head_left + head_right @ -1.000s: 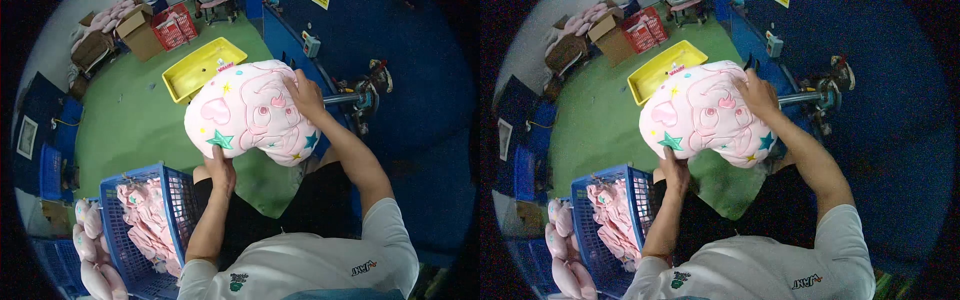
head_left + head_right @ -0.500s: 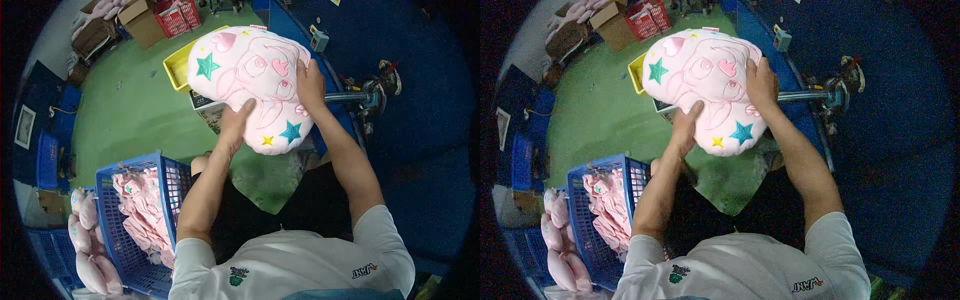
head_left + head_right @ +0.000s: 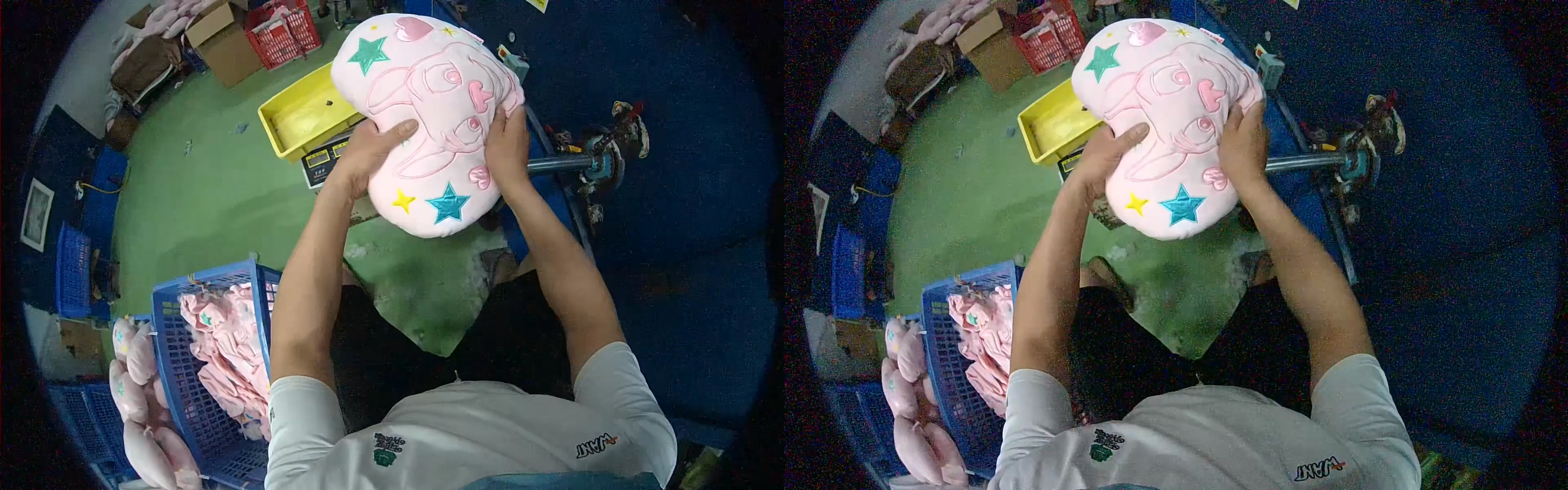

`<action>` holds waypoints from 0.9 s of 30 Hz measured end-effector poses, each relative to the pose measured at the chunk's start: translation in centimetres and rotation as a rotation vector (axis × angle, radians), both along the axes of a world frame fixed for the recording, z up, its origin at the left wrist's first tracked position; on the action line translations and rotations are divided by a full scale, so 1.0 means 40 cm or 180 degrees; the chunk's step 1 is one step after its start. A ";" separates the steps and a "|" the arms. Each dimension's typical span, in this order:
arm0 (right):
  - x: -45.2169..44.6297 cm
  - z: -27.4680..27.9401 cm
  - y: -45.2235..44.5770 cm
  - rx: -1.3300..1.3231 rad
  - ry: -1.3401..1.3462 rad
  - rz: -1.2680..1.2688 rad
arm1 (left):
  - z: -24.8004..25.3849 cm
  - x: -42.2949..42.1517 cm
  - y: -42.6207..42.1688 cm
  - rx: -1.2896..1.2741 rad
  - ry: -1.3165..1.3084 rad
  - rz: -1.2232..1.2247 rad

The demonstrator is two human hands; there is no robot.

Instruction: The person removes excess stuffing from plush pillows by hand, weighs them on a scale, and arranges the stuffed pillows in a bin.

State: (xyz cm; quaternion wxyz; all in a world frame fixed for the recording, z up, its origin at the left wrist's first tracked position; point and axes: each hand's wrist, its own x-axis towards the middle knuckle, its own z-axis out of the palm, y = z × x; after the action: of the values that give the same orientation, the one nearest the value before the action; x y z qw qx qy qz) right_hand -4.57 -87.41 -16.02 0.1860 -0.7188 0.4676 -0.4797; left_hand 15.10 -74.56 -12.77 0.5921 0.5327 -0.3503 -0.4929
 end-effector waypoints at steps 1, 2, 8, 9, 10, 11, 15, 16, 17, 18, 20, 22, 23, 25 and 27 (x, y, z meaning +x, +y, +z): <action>0.004 -0.007 -0.006 -0.0012 -0.0011 0.0005 | 0.006 0.004 -0.006 -0.0012 -0.0011 0.0005; 0.006 -0.021 -0.014 0.0011 0.0035 -0.0032 | 0.009 0.005 -0.011 -0.0068 -0.0098 0.0001; 0.009 -0.038 -0.006 -0.0123 0.0354 -0.0174 | 0.081 0.027 -0.028 -0.0060 -0.0692 -0.0078; 0.010 -0.036 0.010 -0.0207 0.0448 -0.0182 | 0.103 0.036 -0.021 0.0046 -0.0855 -0.0104; 0.013 -0.033 0.024 -0.0290 0.0536 -0.0184 | 0.114 0.045 -0.013 0.0155 -0.1022 -0.0125; 0.018 -0.030 0.035 -0.0290 0.0524 -0.0171 | 0.113 0.051 0.000 0.0158 -0.1034 -0.0111; 0.013 -0.016 0.053 -0.0418 0.0948 -0.0123 | 0.052 0.033 0.074 -0.0021 -0.0898 0.0255; 0.005 -0.014 0.049 -0.0409 0.0937 -0.0142 | 0.003 0.026 0.097 -0.0003 -0.0884 0.0374; -0.004 -0.013 0.041 -0.0538 0.1031 0.0063 | -0.048 0.012 0.130 0.0016 -0.0867 0.0495; -0.015 -0.014 0.033 -0.0662 0.1126 0.0268 | -0.075 -0.038 0.162 0.0413 -0.0860 0.0859; -0.031 -0.015 0.022 -0.0914 0.1322 0.0697 | -0.141 -0.146 0.211 0.0491 -0.0725 0.0877; -0.046 -0.012 0.016 -0.0903 0.1335 0.0670 | -0.190 -0.224 0.226 0.0952 -0.0825 0.0579; -0.055 -0.007 0.007 -0.0909 0.1344 0.0645 | -0.197 -0.243 0.214 0.0934 -0.0808 0.0573; -0.080 -0.004 -0.001 -0.0893 0.1378 0.0580 | -0.167 -0.279 0.196 0.0525 -0.0833 0.0980; -0.080 -0.013 -0.001 -0.0958 0.1402 0.0443 | -0.143 -0.213 0.167 0.0076 -0.0173 0.0995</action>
State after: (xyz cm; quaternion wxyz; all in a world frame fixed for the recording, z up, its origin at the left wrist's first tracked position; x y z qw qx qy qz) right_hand -7.79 -87.44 -16.52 0.0034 -0.8557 0.3698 -0.3620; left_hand 6.58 -67.89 -18.49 0.6455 0.6010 -0.2731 -0.3842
